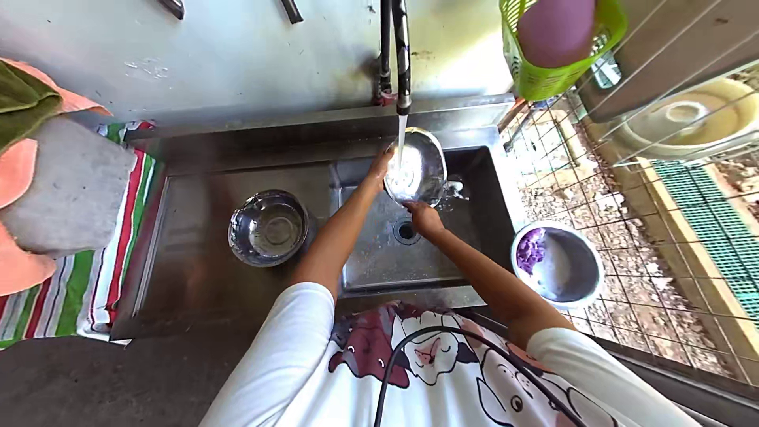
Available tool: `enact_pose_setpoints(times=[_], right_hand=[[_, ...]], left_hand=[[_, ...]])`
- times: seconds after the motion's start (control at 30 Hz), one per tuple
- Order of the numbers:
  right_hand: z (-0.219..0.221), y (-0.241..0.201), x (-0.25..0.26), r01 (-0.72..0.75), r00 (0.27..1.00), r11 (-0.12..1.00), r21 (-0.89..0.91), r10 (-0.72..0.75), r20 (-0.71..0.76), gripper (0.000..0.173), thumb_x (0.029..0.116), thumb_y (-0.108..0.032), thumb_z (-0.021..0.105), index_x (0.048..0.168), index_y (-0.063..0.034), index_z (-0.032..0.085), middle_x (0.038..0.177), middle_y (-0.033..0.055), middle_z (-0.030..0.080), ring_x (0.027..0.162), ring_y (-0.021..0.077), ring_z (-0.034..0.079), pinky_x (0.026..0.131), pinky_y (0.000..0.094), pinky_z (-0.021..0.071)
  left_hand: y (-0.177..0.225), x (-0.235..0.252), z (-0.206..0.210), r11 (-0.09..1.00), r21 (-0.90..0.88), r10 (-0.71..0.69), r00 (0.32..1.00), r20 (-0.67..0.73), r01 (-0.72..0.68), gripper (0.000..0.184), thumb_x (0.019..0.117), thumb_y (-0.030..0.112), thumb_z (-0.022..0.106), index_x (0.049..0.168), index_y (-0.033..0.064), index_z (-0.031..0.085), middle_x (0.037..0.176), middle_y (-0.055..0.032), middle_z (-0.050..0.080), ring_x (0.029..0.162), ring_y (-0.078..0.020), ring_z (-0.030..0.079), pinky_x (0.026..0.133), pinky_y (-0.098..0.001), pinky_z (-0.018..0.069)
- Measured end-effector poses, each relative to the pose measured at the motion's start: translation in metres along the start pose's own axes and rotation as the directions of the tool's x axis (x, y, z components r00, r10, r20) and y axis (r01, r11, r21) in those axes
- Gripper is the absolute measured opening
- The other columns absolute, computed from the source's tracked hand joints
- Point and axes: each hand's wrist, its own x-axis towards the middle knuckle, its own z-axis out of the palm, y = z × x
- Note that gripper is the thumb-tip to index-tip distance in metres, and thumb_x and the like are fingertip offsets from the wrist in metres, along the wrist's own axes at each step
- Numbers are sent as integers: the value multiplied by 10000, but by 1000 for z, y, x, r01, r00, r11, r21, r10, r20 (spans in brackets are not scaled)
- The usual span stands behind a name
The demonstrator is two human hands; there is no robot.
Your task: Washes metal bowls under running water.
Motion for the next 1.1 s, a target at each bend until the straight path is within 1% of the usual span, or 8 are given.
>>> enact_pose_setpoints(times=[0.13, 0.33, 0.47, 0.57, 0.67, 0.8, 0.97, 1.1], right_hand=[[-9, -38, 8, -47, 992, 992, 117, 60, -111, 386, 1003, -1, 516, 1377, -4, 608, 1157, 309, 692, 1072, 522, 667, 902, 704, 498], [-30, 10, 17, 28, 916, 998, -64, -1, 401, 569, 1123, -414, 318, 1379, 8, 602, 1393, 277, 592, 1332, 467, 532, 1103, 677, 370], [-13, 63, 55, 87, 994, 940, -331, -58, 96, 664, 1073, -423, 444, 1566, 15, 365, 1683, 228, 211, 1563, 419, 169, 1244, 646, 86], [21, 31, 66, 181, 977, 975, -130, -194, -93, 799, 1021, -449, 528, 1599, 34, 259, 1687, 274, 123, 1567, 441, 127, 1246, 637, 133], [39, 8, 57, 398, 916, 917, 20, -399, 45, 703, 1057, -339, 468, 1590, 63, 250, 1679, 280, 148, 1573, 403, 149, 1261, 590, 119], [2, 41, 80, 566, 816, 781, -264, -485, 314, 590, 1089, -373, 424, 1589, -64, 371, 1702, 126, 222, 1586, 314, 157, 1275, 554, 74], [3, 51, 59, 89, 941, 983, -160, -30, 338, 536, 1076, -308, 494, 1461, 65, 497, 1611, 257, 357, 1531, 420, 263, 1253, 604, 140], [-15, 16, 12, -42, 899, 976, 216, -57, 435, 536, 1115, -379, 401, 1362, 50, 606, 1331, 301, 623, 1298, 433, 568, 1143, 590, 369]], left_hand=[[-50, -20, 22, 996, -89, -5, 994, -105, -5, 711, 1096, 374, 430, 1646, 147, 40, 1644, -241, 243, 1461, -379, 359, 1130, -586, 374], [-72, -41, -17, 972, -232, -53, 996, -75, 35, 628, 1096, 542, 268, 1625, 207, 227, 1577, -171, 408, 1377, -329, 474, 1073, -558, 443], [-75, -63, 0, 947, -291, -138, 990, 6, 133, 628, 1094, 559, 208, 1599, 192, 269, 1488, -184, 486, 1236, -306, 565, 965, -475, 515], [-72, -65, 6, 945, -311, -89, 995, 35, 95, 576, 1108, 509, 217, 1558, 175, 351, 1422, -126, 550, 1203, -226, 582, 980, -422, 509], [-72, -63, -14, 935, -343, -101, 995, -7, 93, 511, 1115, 468, 259, 1436, 147, 493, 1264, -78, 633, 1087, -172, 621, 913, -382, 529], [-69, -72, -29, 900, -382, -224, 975, 2, 208, 568, 1107, 507, 225, 1464, 138, 469, 1299, -139, 625, 1116, -240, 633, 924, -432, 540], [-72, -48, -26, 928, -362, -139, 985, -105, 93, 576, 1111, 471, 294, 1614, 195, 245, 1532, -186, 453, 1326, -332, 515, 1046, -533, 466], [-54, -25, -13, 941, -319, -150, 984, -99, 112, 552, 1115, 431, 339, 1602, 177, 282, 1534, -199, 450, 1359, -343, 493, 1078, -561, 439]])
